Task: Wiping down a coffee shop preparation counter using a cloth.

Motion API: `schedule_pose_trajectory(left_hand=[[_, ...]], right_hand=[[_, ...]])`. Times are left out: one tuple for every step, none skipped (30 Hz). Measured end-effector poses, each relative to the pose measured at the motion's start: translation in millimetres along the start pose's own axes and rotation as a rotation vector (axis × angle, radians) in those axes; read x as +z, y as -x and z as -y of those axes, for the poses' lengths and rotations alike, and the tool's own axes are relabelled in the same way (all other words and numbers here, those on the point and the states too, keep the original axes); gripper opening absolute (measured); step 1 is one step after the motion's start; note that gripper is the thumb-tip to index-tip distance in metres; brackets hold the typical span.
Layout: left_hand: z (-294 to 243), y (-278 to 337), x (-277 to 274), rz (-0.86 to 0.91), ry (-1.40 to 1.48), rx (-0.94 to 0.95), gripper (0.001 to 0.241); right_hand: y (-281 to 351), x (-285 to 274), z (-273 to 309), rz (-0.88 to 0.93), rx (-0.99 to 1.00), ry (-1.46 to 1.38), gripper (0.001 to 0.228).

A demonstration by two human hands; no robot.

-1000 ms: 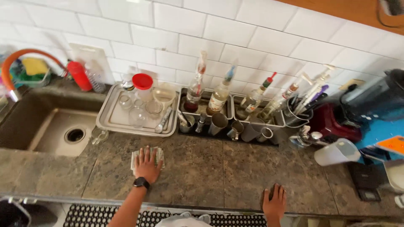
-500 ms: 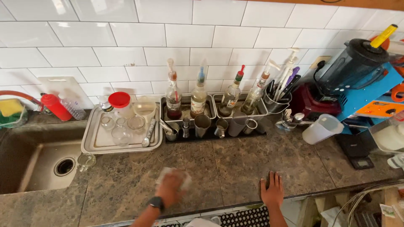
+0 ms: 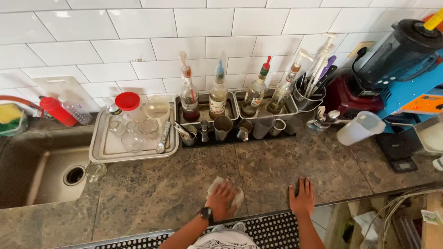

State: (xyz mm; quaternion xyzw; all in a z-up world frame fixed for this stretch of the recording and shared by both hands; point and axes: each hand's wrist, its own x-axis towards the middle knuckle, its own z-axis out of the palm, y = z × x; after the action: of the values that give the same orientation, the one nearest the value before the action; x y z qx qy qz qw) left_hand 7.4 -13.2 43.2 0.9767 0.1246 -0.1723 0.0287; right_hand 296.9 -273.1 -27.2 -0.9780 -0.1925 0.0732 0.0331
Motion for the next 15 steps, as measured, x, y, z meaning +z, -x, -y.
schedule_pose_trajectory(left_hand=[[0,0,14,-0.041,0.073,0.089,0.077],[0,-2,27,-0.087,0.144,0.178,0.080],[12,3,22,-0.092,0.152,0.175,0.080],[24,10,19,-0.062,0.182,0.079,0.078],[36,17,15,-0.032,0.213,-0.017,0.076],[51,9,34,-0.029,0.218,-0.018,0.076],[66,0,54,-0.214,0.346,-0.069,0.072],[79,-4,76,-0.391,0.476,-0.117,0.069],[81,-5,66,-0.379,0.482,-0.118,0.069],[86,-8,55,-0.440,0.632,-0.055,0.065],[90,-10,44,-0.500,0.782,0.008,0.061],[91,1,-7,-0.496,0.778,0.014,0.061],[93,17,-61,-0.593,0.810,0.090,0.045],[92,40,-115,-0.689,0.846,0.165,0.031],[108,56,-172,-0.684,0.848,0.170,0.031]], right_hand=[[2,-1,1,0.000,-0.010,-0.018,0.082],[1,-4,2,-0.002,-0.021,-0.037,0.081],[0,-6,2,-0.005,-0.026,-0.030,0.081],[1,-7,4,-0.003,-0.010,-0.047,0.081],[2,-8,5,-0.001,0.005,-0.065,0.080],[0,-8,5,0.003,0.004,-0.060,0.080],[-2,-7,5,-0.015,-0.008,-0.061,0.080],[3,-5,3,-0.025,-0.015,-0.062,0.080],[2,-7,3,-0.013,-0.012,-0.056,0.080],[2,-8,5,-0.005,-0.003,-0.093,0.079],[2,-10,6,0.003,0.006,-0.130,0.078],[-4,8,1,0.003,0.013,-0.134,0.078],[-10,25,-4,-0.132,-0.060,-0.148,0.076],[-16,41,-11,-0.265,-0.133,-0.156,0.074],[-5,23,26,-0.264,-0.126,-0.154,0.074]])
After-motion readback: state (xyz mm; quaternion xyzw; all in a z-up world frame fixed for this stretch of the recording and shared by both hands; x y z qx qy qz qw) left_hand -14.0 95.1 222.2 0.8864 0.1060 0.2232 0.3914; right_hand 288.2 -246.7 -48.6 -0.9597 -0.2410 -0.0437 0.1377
